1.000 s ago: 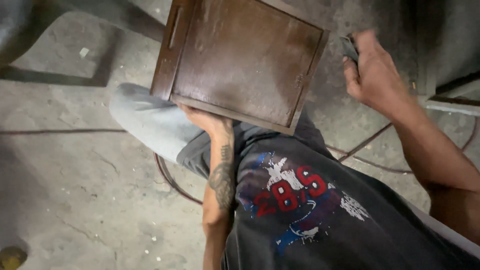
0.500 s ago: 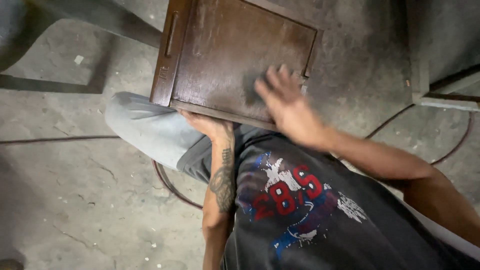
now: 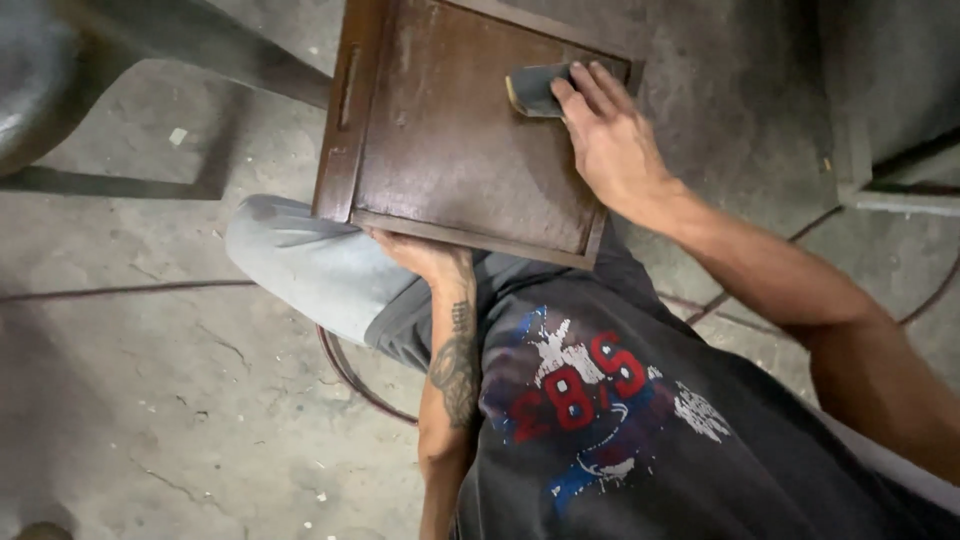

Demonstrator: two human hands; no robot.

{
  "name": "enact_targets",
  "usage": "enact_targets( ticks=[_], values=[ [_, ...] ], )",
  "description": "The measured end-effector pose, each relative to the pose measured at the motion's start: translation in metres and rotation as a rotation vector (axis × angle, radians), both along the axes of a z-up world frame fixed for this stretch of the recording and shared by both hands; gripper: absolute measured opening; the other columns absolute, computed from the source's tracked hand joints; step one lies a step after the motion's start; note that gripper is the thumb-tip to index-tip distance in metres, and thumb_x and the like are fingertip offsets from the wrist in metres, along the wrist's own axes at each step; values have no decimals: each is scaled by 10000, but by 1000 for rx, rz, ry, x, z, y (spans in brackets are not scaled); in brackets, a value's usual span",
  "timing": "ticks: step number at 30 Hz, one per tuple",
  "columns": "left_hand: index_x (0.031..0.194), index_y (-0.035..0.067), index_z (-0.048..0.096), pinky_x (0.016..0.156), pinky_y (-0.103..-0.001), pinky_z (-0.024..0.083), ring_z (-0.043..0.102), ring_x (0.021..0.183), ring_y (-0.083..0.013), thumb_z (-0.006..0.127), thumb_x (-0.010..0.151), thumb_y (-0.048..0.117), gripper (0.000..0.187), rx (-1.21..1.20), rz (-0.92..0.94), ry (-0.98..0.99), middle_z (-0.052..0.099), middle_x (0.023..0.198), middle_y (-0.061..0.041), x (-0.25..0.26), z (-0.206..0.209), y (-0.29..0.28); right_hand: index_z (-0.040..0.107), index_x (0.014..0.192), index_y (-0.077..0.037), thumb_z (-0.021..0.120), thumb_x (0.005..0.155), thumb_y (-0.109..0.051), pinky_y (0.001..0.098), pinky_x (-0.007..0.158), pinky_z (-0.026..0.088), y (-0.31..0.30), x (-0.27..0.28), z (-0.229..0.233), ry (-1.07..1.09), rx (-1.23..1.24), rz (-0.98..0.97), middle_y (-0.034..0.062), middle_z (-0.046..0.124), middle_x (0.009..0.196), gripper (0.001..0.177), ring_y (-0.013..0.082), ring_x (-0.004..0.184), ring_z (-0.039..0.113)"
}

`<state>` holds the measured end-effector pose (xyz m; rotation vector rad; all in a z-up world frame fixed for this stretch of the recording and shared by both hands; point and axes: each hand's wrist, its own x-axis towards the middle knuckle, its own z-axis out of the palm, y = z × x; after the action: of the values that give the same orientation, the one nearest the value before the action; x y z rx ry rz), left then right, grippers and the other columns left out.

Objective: Sanding the wooden sides and metal slides of a drawer to smooth the surfaces.

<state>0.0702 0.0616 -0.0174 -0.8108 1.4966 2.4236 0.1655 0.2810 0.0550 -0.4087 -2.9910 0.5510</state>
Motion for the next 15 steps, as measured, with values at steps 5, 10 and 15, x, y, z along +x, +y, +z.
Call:
enact_targets(
  ticks=[5, 10, 15],
  values=[
    [1350, 44, 558, 1118, -441, 433, 579, 1251, -312, 379, 1062, 389, 483, 36, 44, -2, 602, 1383, -180, -4, 4, 2, 439, 1539, 74, 449, 1010, 64, 590, 1278, 174, -29, 5, -18, 76, 8, 89, 412, 362, 1565, 529, 540, 1485, 329],
    [1337, 46, 566, 1104, -441, 449, 588, 1237, -311, 391, 1054, 406, 491, 52, 41, -36, 613, 1366, -178, -3, 7, 0, 673, 1256, 63, 720, 1027, -178, 492, 762, 543, -6, -25, 13, 75, 340, 143, 217, 622, 1314, 336, 350, 1036, 563],
    [1327, 47, 572, 1094, -440, 460, 595, 1227, -310, 399, 1048, 420, 497, 76, 67, -53, 622, 1352, -176, -2, 11, 3, 440, 1316, 69, 662, 1021, -25, 541, 1071, 494, 17, -52, 10, 82, 35, 273, 345, 494, 1444, 381, 470, 1249, 536]
  ],
)
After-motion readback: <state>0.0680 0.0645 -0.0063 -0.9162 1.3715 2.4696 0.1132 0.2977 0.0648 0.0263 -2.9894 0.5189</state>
